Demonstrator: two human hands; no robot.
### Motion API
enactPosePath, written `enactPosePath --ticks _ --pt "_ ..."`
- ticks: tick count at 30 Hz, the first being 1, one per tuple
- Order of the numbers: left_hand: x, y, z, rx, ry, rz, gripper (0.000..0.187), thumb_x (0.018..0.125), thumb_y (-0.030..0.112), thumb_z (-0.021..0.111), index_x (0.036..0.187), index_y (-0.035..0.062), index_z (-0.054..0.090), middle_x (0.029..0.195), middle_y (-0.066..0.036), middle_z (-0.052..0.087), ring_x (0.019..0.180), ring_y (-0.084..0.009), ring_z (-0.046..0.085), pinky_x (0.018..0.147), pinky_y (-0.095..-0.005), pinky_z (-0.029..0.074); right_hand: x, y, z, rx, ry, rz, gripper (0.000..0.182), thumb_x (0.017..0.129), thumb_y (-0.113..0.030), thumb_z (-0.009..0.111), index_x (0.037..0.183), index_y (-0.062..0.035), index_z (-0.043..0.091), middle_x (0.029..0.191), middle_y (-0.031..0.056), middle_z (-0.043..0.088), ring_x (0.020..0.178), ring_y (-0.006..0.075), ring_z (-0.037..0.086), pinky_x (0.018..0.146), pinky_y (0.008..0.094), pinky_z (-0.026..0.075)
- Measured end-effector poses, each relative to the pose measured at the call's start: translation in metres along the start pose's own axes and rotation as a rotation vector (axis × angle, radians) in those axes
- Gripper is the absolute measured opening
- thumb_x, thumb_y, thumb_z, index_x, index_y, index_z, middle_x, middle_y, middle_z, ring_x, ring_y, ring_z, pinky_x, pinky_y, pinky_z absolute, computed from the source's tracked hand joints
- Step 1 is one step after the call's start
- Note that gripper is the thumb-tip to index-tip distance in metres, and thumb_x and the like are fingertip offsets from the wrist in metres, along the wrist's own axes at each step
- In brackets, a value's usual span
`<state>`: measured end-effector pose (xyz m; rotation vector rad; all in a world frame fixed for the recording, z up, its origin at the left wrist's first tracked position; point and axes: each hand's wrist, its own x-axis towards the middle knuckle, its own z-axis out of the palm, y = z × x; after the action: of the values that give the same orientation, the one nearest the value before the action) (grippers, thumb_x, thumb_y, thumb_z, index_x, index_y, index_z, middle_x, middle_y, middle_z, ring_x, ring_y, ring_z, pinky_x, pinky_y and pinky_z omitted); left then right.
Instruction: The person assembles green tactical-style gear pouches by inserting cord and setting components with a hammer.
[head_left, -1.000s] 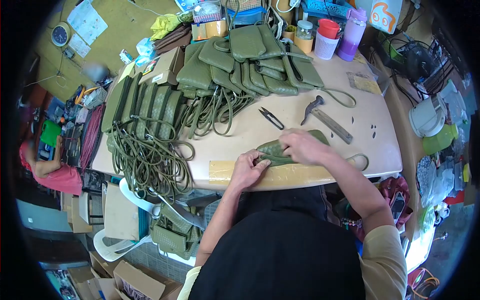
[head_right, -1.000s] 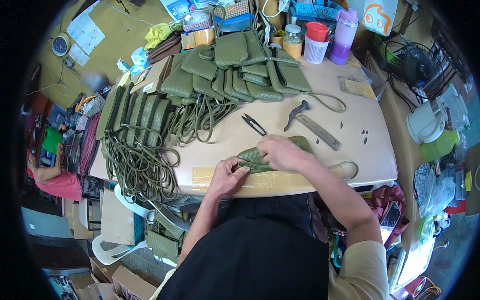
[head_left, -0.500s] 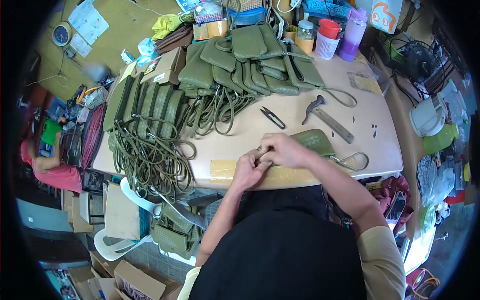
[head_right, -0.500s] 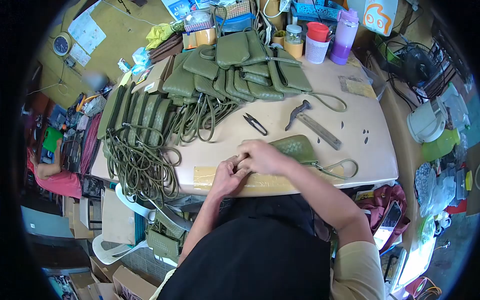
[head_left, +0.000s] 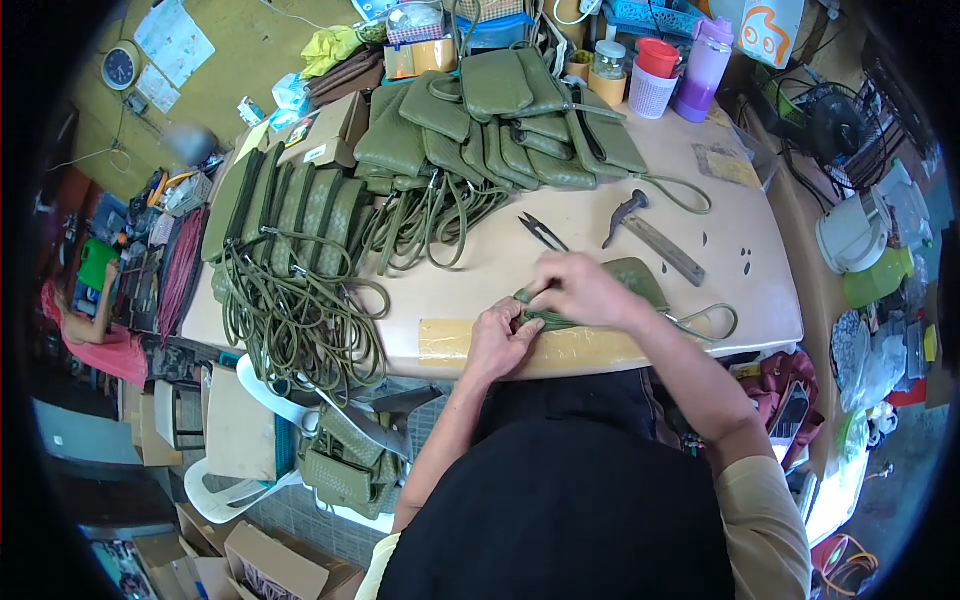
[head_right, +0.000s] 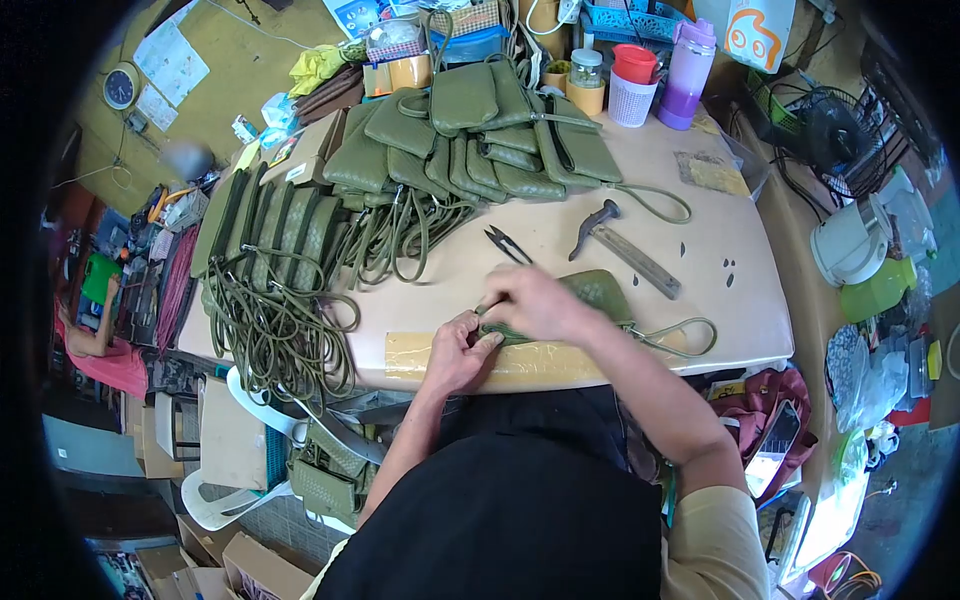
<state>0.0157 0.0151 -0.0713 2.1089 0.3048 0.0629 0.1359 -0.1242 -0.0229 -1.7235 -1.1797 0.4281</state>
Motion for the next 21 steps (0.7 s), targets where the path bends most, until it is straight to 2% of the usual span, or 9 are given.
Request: enactPosePath --ticks 2,4,5,8,9,12,15,17,21 --pt "-0.003 -0.005 0.001 -0.105 0.037 0.031 0.017 0.081 0.007 0.069 0.095 -0.0026 0.066 0.080 -0.006 0.061 0.072 -0.0134 0.055 0.068 -0.0275 0.045 -0.005 0.015 0.014 -0.077 -0.100 0.044 0.009 0.073 -0.004 0.067 0.078 -0.0025 0.059 0.083 0.0136 0.060 0.084 0.0326 0.060 0.076 0.0407 0.048" --pt "-0.003 -0.009 0.000 -0.102 0.023 0.052 0.017 0.082 0.007 0.068 0.096 -0.0028 0.066 0.078 -0.006 0.061 0.072 -0.0139 0.056 0.068 -0.0276 0.046 -0.015 0.042 -0.004 -0.466 -0.063 -0.096 0.010 0.075 -0.005 0.066 0.078 -0.0010 0.058 0.085 0.0135 0.061 0.085 0.0341 0.060 0.078 0.0406 0.048" --pt "-0.002 -0.010 -0.001 -0.102 0.007 0.074 0.017 0.082 0.007 0.068 0.096 -0.0030 0.066 0.076 -0.006 0.060 0.071 -0.0145 0.056 0.068 -0.0277 0.046 -0.021 0.037 -0.019 -0.436 -0.035 0.152 0.009 0.077 -0.006 0.064 0.083 -0.0017 0.058 0.088 0.0142 0.061 0.088 0.0349 0.060 0.080 0.0412 0.047" --pt "-0.003 -0.009 -0.003 -0.122 0.024 0.193 0.017 0.084 0.007 0.067 0.098 -0.0032 0.065 0.071 -0.004 0.058 0.066 -0.0121 0.055 0.063 -0.0271 0.046 -0.037 0.018 -0.043 -0.283 0.145 0.241 0.012 0.078 -0.004 0.061 0.089 -0.0044 0.059 0.087 0.0149 0.060 0.088 0.0332 0.060 0.082 0.0416 0.047" --pt "-0.004 -0.006 -0.005 -0.121 0.020 0.194 0.017 0.084 0.007 0.067 0.098 -0.0032 0.065 0.071 -0.004 0.058 0.066 -0.0121 0.055 0.063 -0.0271 0.046 -0.039 0.007 -0.042 -0.110 0.150 0.237 0.014 0.081 -0.005 0.060 0.095 -0.0068 0.060 0.091 0.0148 0.059 0.091 0.0317 0.059 0.084 0.0418 0.046" --pt "-0.007 -0.001 -0.006 -0.124 0.025 0.086 0.017 0.086 0.007 0.065 0.100 -0.0026 0.065 0.069 -0.002 0.057 0.063 -0.0091 0.052 0.059 -0.0249 0.044 -0.046 -0.001 -0.028 -0.173 0.100 0.069 0.009 0.086 -0.007 0.058 0.094 -0.0061 0.060 0.096 0.0140 0.057 0.094 0.0312 0.057 0.086 0.0413 0.045" --pt "-0.006 -0.009 -0.011 -0.115 0.081 0.013 0.018 0.087 0.008 0.064 0.103 -0.0015 0.065 0.070 -0.002 0.058 0.060 -0.0070 0.050 0.056 -0.0232 0.042 -0.051 -0.019 -0.025 -0.416 0.005 0.198 0.013 0.088 -0.017 0.061 0.091 -0.0045 0.062 0.100 0.0137 0.056 0.096 0.0309 0.055 0.087 0.0414 0.045" --pt "-0.005 -0.014 -0.022 -0.120 0.095 -0.161 0.019 0.084 0.012 0.066 0.099 0.0015 0.069 0.080 -0.010 0.065 0.064 -0.0156 0.056 0.061 -0.0295 0.047 -0.050 -0.014 -0.024 -0.493 -0.033 0.219 0.017 0.088 -0.020 0.063 0.091 -0.0038 0.063 0.098 0.0140 0.057 0.096 0.0309 0.056 0.087 0.0417 0.045" --pt "-0.006 0.001 -0.021 -0.062 0.101 -0.073 0.019 0.083 0.015 0.068 0.097 0.0025 0.070 0.085 -0.013 0.067 0.069 -0.0208 0.061 0.066 -0.0321 0.049 -0.042 0.018 -0.017 -0.444 -0.157 0.346 0.024 0.086 -0.026 0.066 0.091 -0.0023 0.064 0.094 0.0153 0.059 0.098 0.0322 0.057 0.087 0.0422 0.045"
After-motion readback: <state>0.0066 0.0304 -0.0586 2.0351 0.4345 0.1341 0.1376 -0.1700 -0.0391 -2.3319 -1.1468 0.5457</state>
